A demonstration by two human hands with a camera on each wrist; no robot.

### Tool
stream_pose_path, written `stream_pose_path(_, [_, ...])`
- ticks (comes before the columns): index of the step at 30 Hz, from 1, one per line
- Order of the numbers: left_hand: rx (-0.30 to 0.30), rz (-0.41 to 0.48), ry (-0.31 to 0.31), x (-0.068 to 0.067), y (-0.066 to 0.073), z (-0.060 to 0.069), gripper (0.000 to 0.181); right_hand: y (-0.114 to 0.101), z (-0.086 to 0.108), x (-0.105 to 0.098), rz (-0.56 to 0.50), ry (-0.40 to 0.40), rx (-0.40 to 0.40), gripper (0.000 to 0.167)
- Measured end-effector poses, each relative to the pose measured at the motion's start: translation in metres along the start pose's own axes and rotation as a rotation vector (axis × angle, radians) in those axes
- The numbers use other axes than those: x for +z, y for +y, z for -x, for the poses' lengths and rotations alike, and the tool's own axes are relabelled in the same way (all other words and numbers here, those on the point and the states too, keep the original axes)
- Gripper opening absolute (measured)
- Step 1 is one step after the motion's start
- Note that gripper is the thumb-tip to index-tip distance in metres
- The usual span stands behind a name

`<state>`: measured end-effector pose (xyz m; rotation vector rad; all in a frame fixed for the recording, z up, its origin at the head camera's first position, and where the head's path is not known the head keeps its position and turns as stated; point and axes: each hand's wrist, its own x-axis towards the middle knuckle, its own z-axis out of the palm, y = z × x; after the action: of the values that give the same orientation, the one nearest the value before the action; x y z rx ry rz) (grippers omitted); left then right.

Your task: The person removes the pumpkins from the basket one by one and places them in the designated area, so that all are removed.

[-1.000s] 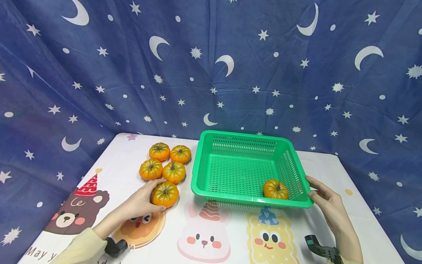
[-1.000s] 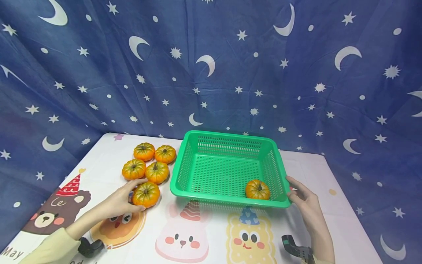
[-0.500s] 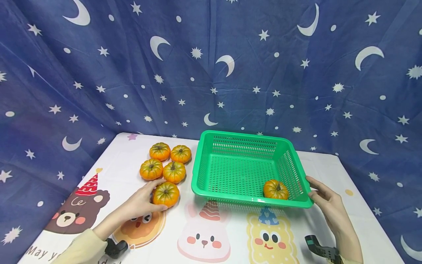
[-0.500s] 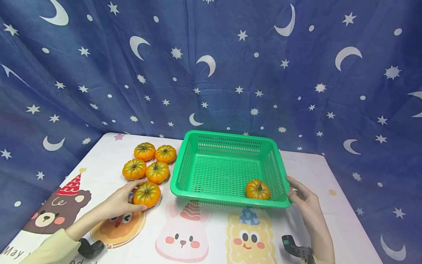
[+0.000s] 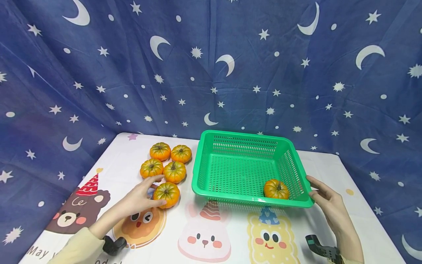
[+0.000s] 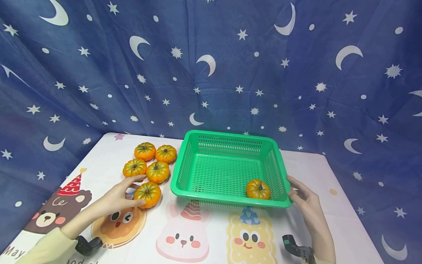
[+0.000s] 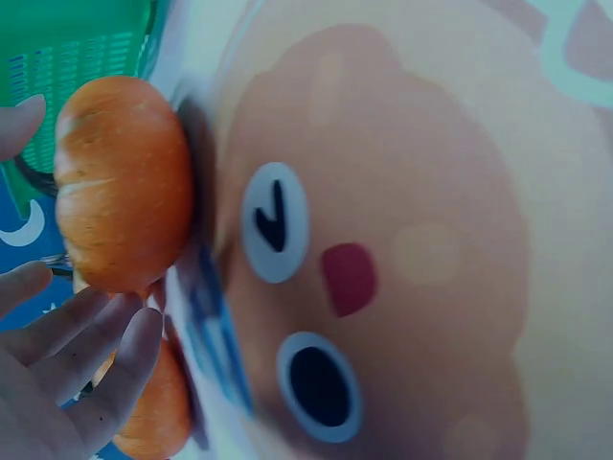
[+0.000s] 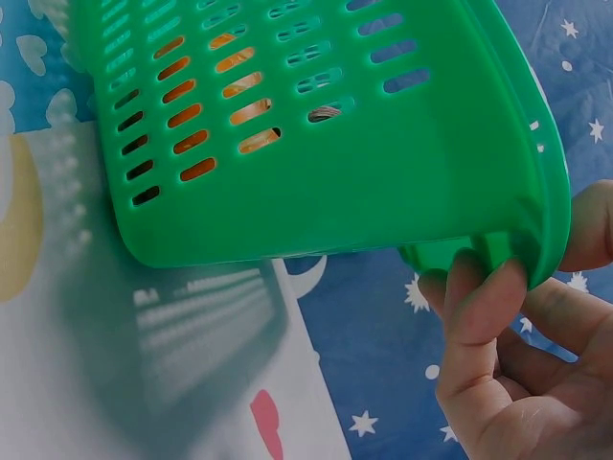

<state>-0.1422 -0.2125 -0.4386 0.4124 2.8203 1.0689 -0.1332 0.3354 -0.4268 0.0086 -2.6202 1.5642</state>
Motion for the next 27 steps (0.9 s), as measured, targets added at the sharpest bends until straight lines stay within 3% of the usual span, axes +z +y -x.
stream_pose_path(7, [0.023, -0.012, 0.002, -0.008, 0.009, -0.004, 0.078, 0.001, -0.001, 0.0, -0.044, -0.005, -0.006, 0.05])
stream_pose_path(13, [0.027, -0.009, -0.014, -0.013, 0.017, -0.008, 0.076, 0.0, -0.001, 0.0, 0.017, 0.012, 0.011, 0.049])
stream_pose_path(20, [0.102, -0.048, 0.022, -0.02, 0.031, -0.017, 0.074, 0.003, -0.003, 0.001, 0.043, 0.016, 0.016, 0.05])
stream_pose_path(27, [0.138, -0.084, 0.045, -0.025, 0.045, -0.029, 0.072, 0.01, -0.005, 0.0, -0.011, 0.025, 0.022, 0.049])
